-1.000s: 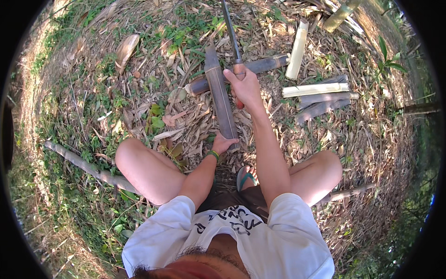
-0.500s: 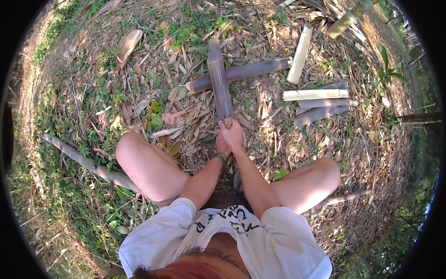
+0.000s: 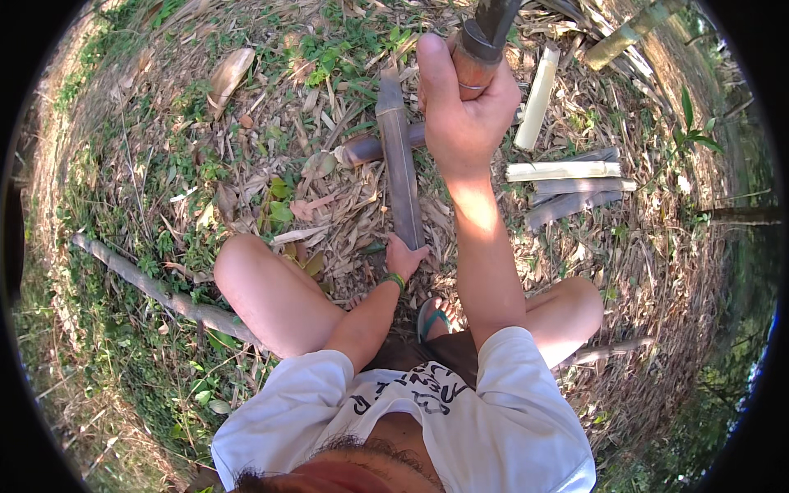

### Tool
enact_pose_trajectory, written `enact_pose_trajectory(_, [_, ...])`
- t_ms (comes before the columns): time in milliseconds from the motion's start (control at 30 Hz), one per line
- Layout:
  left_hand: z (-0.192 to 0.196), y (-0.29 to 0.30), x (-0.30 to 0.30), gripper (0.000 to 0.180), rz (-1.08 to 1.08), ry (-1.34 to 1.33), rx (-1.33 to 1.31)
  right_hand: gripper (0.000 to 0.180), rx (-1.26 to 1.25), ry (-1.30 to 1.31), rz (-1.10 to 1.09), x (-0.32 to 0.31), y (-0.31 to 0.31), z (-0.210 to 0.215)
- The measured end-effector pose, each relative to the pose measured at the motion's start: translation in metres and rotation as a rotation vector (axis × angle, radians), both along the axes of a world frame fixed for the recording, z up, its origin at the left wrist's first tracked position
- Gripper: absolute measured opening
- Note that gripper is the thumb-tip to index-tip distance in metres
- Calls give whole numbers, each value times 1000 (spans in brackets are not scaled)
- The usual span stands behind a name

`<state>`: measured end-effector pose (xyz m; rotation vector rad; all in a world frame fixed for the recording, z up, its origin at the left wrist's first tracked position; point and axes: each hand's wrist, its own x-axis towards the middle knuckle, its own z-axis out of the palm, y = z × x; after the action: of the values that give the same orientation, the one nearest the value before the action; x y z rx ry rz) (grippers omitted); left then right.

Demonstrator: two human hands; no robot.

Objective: The person splits sections of bamboo and shaves the edges using a machete while sitting on a log.

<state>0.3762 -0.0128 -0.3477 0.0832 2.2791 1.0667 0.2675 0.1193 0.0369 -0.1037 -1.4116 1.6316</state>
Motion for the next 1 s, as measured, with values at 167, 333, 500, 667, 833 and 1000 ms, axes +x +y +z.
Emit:
enact_pose_trajectory(167, [11, 19, 6, 95, -49, 58, 30, 35, 317, -1424, -75, 47, 11, -309])
enact_pose_trajectory(333, [-11, -16, 27, 108, -10, -34, -8, 38, 168, -1453, 56, 56, -22, -328])
enact_pose_trajectory(500, [-3, 1, 6, 92, -58, 16, 18, 20, 35, -1452, 223, 49, 31, -315])
enact_pose_trajectory(667, [-9, -14, -5, 94, -35, 16, 37, 12, 237, -1524, 424, 38, 77, -273])
enact_pose_trajectory(833, [11, -1, -3, 106, -81, -17, 28, 18, 731, -1489, 113, 61, 114, -300])
enact_pose_trajectory(1000, [7, 1, 1, 107, -108, 9, -25, 22, 425, -1334, 88, 64, 78, -314])
